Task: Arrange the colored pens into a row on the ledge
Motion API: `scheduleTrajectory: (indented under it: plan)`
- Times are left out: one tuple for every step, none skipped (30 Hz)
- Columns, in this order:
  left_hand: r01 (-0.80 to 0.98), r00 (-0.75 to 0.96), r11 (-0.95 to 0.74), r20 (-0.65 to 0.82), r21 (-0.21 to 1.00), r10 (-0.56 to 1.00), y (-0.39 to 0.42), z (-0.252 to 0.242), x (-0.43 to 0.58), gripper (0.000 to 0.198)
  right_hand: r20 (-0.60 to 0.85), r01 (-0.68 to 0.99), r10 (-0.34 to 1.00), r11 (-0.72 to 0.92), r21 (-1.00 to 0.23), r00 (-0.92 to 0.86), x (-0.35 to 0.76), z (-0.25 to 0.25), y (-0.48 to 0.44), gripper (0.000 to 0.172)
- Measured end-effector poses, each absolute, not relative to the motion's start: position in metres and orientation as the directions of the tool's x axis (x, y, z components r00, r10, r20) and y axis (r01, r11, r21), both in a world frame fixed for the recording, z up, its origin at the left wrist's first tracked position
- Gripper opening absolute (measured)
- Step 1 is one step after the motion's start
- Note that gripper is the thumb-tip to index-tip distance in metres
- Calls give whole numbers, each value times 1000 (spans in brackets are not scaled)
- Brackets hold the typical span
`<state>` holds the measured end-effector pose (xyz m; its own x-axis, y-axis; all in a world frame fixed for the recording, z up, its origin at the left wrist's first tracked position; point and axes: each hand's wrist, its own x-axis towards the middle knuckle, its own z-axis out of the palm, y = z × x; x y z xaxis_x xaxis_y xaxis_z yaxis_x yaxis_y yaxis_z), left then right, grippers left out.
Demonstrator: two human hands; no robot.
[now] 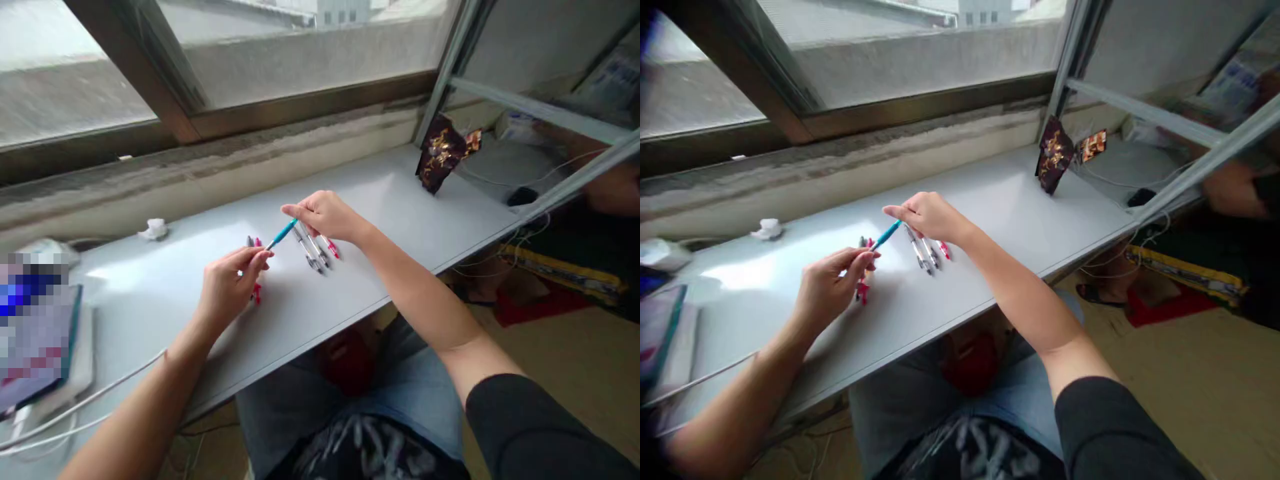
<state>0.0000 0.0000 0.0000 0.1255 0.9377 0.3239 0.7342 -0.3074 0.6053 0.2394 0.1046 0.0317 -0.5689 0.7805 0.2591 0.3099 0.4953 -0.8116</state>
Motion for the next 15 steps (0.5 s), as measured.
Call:
scheduleTrajectory:
  plan:
    - [731,122,-305,323,610,939,0,1,0,38,263,251,770,477,-842,-582,240,32,105,59]
    - [728,118,-301,320,616,940,-1,2,1,38,266,197,756,461,-865,-598,241,33,105,50]
    - [725,113,-296,317,621,942,-1,2,1,38,269,150,739,447,-882,-617,242,34,105,41]
    - [722,108,-291,313,628,943,-2,3,1,39,273,109,719,436,-893,-639,242,34,105,34]
    - [717,103,-284,307,637,946,-2,3,2,39,276,65,686,427,-902,-673,243,34,105,25]
    - [712,97,-277,301,645,949,-2,4,2,40,280,35,654,425,-905,-703,243,34,106,19]
    - [711,91,-270,296,650,951,-2,4,2,41,282,20,628,428,-903,-725,243,34,106,14]
    - [712,87,-265,292,651,952,-3,4,2,41,278,23,618,433,-901,-736,243,34,106,12]
    - [715,85,-261,290,649,953,-3,3,3,40,270,42,622,439,-898,-735,243,34,105,12]
    - [719,87,-261,289,644,953,-3,3,3,40,258,77,637,449,-890,-727,243,35,105,15]
    - [724,89,-262,291,637,953,-4,3,3,40,244,125,655,463,-877,-715,242,36,104,20]
    - [730,93,-268,297,629,950,-4,2,3,40,227,181,672,479,-859,-705,241,38,103,26]
    - [734,98,-277,306,621,947,-4,2,3,39,208,235,686,493,-838,-697,241,39,101,31]
    - [737,104,-289,321,611,942,-5,2,3,39,190,281,696,503,-817,-692,240,41,100,35]
    - [739,111,-305,338,600,935,-5,2,3,39,173,314,702,507,-803,-690,240,43,98,37]
